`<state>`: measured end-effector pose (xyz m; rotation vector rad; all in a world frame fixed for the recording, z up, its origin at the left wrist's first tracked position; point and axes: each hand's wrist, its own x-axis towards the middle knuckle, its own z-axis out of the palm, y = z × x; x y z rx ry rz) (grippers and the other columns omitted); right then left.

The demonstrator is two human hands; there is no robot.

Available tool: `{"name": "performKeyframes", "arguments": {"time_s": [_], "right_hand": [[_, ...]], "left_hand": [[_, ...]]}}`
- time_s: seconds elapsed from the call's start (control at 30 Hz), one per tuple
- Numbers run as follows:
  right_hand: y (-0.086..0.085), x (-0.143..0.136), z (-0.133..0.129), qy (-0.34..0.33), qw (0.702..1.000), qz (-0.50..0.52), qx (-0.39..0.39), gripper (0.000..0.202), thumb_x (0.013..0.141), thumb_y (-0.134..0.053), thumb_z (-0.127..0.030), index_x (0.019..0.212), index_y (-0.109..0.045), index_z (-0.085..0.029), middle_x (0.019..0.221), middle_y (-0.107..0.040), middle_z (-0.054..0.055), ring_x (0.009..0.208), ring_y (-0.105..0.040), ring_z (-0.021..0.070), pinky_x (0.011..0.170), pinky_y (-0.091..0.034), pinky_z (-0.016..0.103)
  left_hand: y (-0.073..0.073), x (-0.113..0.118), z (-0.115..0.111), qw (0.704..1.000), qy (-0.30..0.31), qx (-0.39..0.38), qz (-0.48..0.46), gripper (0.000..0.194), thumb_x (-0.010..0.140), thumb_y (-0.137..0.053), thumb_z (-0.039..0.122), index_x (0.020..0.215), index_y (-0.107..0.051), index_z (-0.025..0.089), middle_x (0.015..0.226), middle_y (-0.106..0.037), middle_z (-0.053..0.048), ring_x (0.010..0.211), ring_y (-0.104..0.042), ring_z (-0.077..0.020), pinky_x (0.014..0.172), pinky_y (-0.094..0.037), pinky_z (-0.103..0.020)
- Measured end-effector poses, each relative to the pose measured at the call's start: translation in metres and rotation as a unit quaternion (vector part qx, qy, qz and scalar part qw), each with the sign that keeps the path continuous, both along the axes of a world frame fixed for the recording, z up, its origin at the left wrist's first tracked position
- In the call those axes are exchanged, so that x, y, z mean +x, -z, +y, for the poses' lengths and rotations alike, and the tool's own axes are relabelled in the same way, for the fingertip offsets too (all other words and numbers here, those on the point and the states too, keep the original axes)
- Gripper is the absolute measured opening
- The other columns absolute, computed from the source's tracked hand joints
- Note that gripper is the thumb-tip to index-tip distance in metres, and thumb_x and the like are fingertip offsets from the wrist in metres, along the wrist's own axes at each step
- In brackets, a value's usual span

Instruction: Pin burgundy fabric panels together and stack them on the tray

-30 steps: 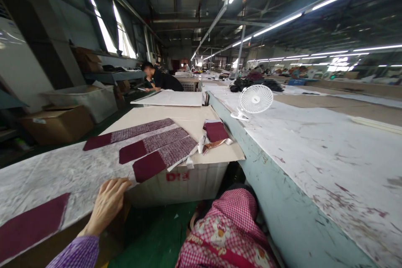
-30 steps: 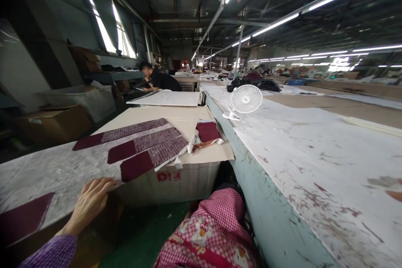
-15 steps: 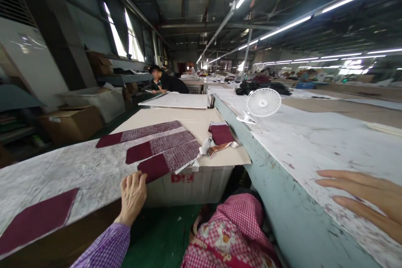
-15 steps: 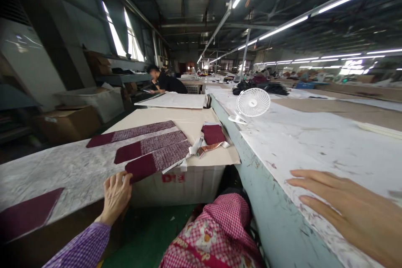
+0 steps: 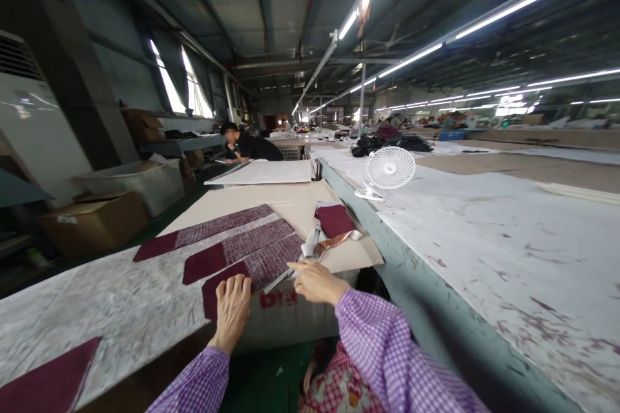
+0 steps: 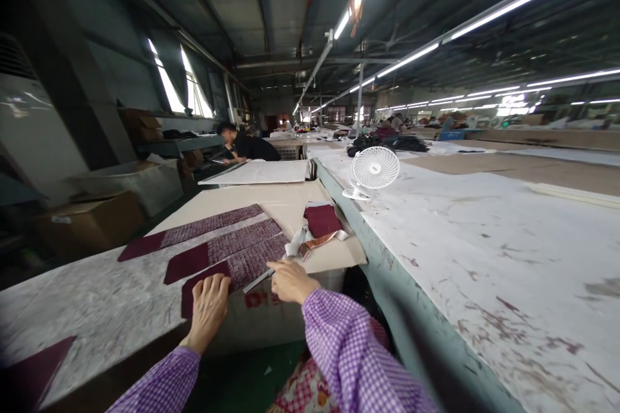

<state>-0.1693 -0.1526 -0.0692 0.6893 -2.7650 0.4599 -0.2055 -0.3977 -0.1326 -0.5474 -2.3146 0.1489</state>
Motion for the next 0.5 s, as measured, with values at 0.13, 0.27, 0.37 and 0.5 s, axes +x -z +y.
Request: {"name": "performKeyframes", "arguments": {"time_s": [0.13,0.27,0.37,0.5], "right_hand": [[0.025,-0.009,-0.019,0.042,0.999,-0.007,0.031,0.021,0.072,-0.064,-0.010,0.091,-0.070,-0.017,0.128,-0.058,0.006,0.110,-0.052,0.0262,0.087,-0.045,0.036],[0.028,0.011,0.009,0.104,0.994,-0.017,0.035,0.031,0.078,-0.051,-0.002,0.099,-0.067,-0.018,0.114,-0.063,0.009,0.108,-0.052,0.0229,0.087,-0.042,0.034],[0.028,0.026,0.040,0.148,0.987,-0.048,0.038,0.029,0.080,-0.050,-0.005,0.100,-0.067,-0.017,0.115,-0.062,0.009,0.106,-0.051,0.0235,0.089,-0.041,0.035],[0.033,0.039,0.068,0.201,0.975,-0.089,0.028,0.027,0.084,-0.047,-0.010,0.101,-0.067,-0.017,0.113,-0.062,0.009,0.104,-0.053,0.0224,0.091,-0.040,0.034]], "left_hand": [[0.004,-0.002,0.001,1.000,-0.003,0.002,-0.003,0.036,0.076,-0.040,-0.002,0.100,-0.061,0.015,0.098,-0.059,-0.011,0.091,-0.051,-0.0244,0.088,-0.034,-0.042],[0.000,-0.004,-0.002,1.000,0.020,0.004,-0.013,0.036,0.078,-0.042,0.001,0.105,-0.061,0.016,0.098,-0.060,-0.010,0.090,-0.052,-0.0244,0.087,-0.034,-0.043],[-0.002,-0.008,-0.005,0.999,0.043,0.014,-0.016,0.035,0.077,-0.044,0.004,0.105,-0.062,0.015,0.098,-0.061,-0.010,0.090,-0.054,-0.0247,0.087,-0.034,-0.044],[0.002,-0.005,-0.014,0.998,0.064,0.022,-0.007,0.034,0.076,-0.046,0.004,0.105,-0.062,0.016,0.098,-0.062,-0.010,0.090,-0.056,-0.0247,0.087,-0.035,-0.044]]}}
